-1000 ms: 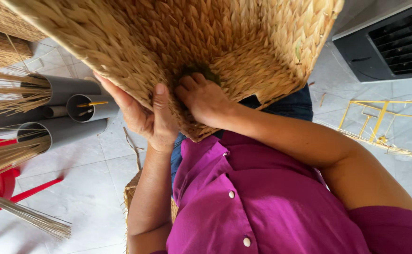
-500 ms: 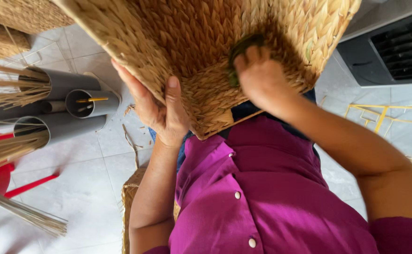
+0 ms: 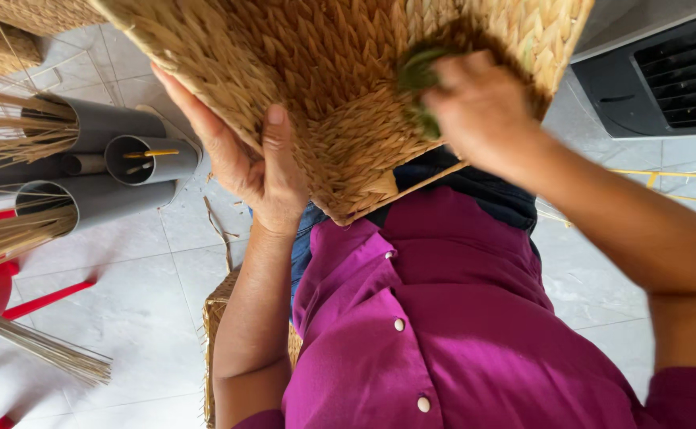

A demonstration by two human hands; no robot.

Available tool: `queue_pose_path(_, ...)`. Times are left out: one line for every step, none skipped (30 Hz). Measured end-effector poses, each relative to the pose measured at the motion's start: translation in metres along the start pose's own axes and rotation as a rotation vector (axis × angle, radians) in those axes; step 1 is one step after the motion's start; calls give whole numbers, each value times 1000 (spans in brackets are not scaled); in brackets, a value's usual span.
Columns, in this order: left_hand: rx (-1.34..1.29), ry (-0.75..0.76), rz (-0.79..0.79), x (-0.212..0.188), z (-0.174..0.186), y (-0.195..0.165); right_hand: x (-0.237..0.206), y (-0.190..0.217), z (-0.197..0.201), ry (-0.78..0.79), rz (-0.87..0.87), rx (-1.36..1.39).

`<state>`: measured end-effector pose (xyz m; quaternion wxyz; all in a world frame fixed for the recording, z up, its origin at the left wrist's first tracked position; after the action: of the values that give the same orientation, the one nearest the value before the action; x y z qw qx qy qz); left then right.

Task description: The person sits with a woven water-hyacinth storage basket on their lap and wipes its outer sides, rim, and interior with a green cloth. They use scissors to trim loose fibers from the weave, then continue wiping the inside surfaces of the basket.

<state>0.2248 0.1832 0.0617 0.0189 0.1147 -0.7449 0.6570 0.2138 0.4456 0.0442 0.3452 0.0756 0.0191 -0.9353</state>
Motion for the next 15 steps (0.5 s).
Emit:
queue_pose_path(8,5,-1,0,0,1,-5,-10,0,53,-95,14)
queue_pose_path(16,9,-2,0,1,1,-8,-11,-1,11,-71,19)
queue_pose_path(18,16,4,0,1,2,-9,-9,-2,-32,-50,19)
queue_pose_path(20,20,5,-1,2,3,-7,-2,-4,-81,-26,19)
queue_pose_path(22,23,6,0,3,4,-4,10,-7,-118,-12,70)
queue_pose_path(19,25,9,-1,3,4,2,24,-10,-152,0,119)
queue_pose_path(21,24,5,0,4,4,6,40,-11,-189,30,249)
queue_pose_path(23,23,2,1,4,4,11,59,-11,-226,65,379)
queue_pose_path(33,24,2,1,4,4,20,80,-10,-295,165,442)
queue_pose_path(41,23,-3,2,4,3,27,97,-8,-363,260,504)
queue_pose_path(49,23,-7,2,4,2,31,106,-6,-359,261,492)
queue_pose_path(53,15,-22,3,5,2,34,113,-5,-355,264,476)
queue_pose_path(57,11,-27,2,4,1,35,114,-2,-349,268,462)
queue_pose_path(60,8,-33,2,4,0,34,110,-1,-287,274,402)
queue_pose_path(61,12,-29,0,3,0,29,100,2,-223,277,342)
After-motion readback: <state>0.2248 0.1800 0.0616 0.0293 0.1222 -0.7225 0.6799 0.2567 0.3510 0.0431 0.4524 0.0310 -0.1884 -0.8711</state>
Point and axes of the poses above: each hand's wrist, its own x-axis towards the middle knuckle, its own z-axis out of the back of the hand, y = z × x, the point moved 2 cm from there along x, towards the middle knuckle, and after that the axes turned 14 degrees about z, right-handed, at the moved point
